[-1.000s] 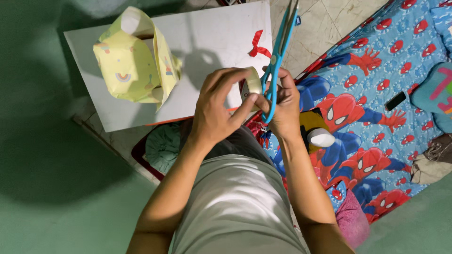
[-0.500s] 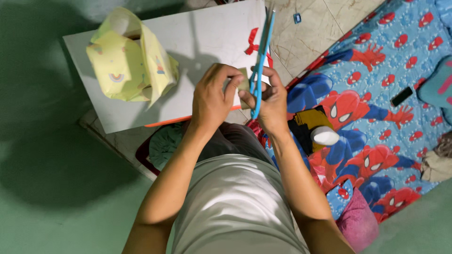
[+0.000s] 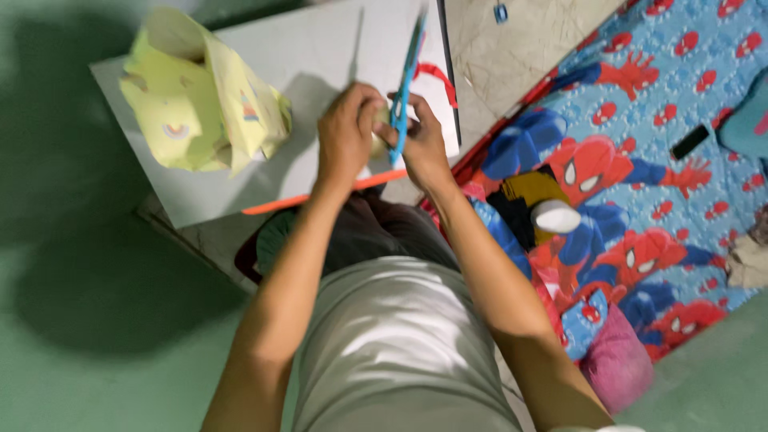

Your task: The person folds a yellow patterned paper sheet into a small box shape, then uses scissors to cut pieces of clear adhesive tape and secures the box's edges and corners. The person repeatedly folds, tapes, and trims the paper to form a finished box.

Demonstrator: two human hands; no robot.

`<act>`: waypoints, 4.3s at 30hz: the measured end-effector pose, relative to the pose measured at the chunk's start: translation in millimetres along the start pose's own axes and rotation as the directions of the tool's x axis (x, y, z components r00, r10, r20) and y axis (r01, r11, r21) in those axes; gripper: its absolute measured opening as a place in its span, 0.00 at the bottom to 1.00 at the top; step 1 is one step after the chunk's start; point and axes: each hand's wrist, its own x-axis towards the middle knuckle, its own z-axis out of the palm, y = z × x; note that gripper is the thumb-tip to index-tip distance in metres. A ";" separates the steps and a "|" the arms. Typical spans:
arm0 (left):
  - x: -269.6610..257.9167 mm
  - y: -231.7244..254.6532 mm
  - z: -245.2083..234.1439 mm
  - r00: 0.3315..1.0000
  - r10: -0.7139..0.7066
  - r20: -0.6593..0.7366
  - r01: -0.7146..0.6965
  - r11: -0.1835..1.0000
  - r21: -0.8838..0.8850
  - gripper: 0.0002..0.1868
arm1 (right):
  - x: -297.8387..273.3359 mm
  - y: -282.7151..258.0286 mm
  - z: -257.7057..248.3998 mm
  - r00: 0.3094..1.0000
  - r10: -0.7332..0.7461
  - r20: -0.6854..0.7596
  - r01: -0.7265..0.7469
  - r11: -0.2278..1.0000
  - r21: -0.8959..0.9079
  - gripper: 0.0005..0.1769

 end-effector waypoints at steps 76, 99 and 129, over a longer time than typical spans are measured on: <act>45.8 -51.7 -10.1 0.960 0.158 0.231 -0.158 0.987 -0.016 0.03 | 19.5 -81.1 -89.4 0.815 -0.236 0.529 0.549 0.022 -0.836 0.39; 48.3 -64.7 0.6 0.980 0.125 0.156 -0.101 0.983 -0.150 0.06 | 7.9 -80.0 -82.6 0.822 -0.247 0.513 0.543 0.072 -0.836 0.35; -6.6 -44.8 4.4 0.958 -0.125 0.258 0.251 0.800 -0.545 0.34 | 6.2 5.2 -54.5 0.908 -0.405 0.110 0.241 0.290 -0.926 0.18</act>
